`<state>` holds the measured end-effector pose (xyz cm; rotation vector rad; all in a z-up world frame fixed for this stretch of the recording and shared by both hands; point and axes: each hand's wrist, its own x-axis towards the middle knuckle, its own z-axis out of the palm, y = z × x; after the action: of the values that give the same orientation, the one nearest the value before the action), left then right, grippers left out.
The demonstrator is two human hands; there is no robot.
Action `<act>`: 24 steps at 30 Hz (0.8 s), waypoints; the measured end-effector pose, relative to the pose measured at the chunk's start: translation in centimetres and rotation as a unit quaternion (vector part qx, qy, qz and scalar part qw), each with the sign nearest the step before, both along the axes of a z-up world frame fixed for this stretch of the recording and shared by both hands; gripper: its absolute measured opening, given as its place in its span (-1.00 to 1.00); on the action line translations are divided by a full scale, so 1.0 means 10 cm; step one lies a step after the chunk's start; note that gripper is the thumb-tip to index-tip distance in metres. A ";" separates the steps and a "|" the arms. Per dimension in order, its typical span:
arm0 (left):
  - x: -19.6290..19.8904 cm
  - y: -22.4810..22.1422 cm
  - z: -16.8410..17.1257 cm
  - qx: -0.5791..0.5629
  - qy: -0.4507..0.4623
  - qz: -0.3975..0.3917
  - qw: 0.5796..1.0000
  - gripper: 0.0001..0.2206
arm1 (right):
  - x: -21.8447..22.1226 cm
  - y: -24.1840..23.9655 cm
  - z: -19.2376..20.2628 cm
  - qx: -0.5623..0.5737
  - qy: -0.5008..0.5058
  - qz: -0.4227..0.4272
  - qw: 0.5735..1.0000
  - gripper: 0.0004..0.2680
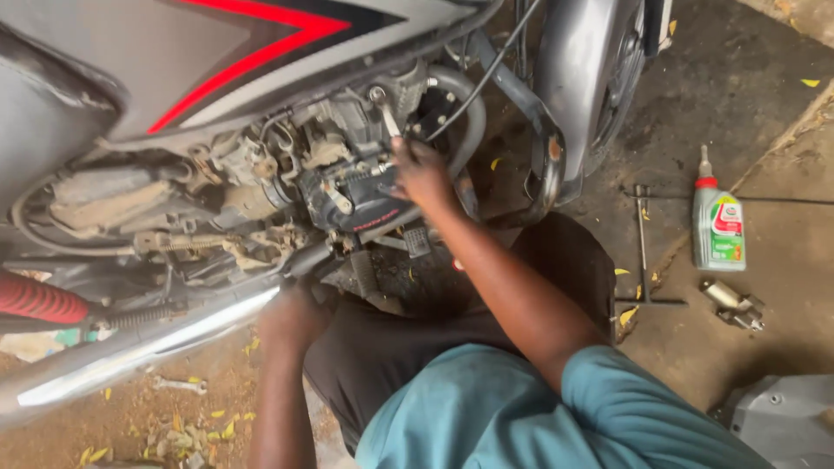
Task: Repairing a motorcycle engine by removing and inspecting the spark plug.
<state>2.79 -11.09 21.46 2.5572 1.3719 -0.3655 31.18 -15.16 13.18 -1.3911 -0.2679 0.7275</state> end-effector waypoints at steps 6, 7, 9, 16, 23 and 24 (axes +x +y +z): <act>0.03 -0.01 -0.04 0.026 0.009 -0.004 1.000 -0.49 | -0.42 0.53 0.43 0.111 0.248 0.055 0.961 -0.73; 0.01 -0.01 -0.04 0.026 0.012 -0.004 1.000 -0.49 | -0.45 0.53 0.40 0.112 0.250 0.055 0.960 -0.73; 0.03 0.01 -0.04 0.032 -0.010 0.000 0.999 -0.51 | -0.44 0.55 0.36 0.151 0.288 0.031 0.945 -0.76; -0.03 0.10 -0.12 0.031 -0.027 0.019 0.999 -0.49 | 0.39 0.16 -0.60 0.066 -0.040 0.136 0.988 -0.70; -0.06 0.16 -0.09 0.017 -0.038 0.021 0.999 -0.55 | 0.25 -0.05 -0.16 -0.040 -0.179 0.024 0.983 -0.68; -0.03 0.16 -0.05 0.006 -0.031 0.020 0.999 -0.49 | 0.19 -0.08 -0.10 -0.051 -0.124 0.028 0.991 -0.62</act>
<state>2.48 -9.52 20.92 2.5233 1.4055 -0.2684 33.06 -15.92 12.15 -1.5783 -0.4722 0.6202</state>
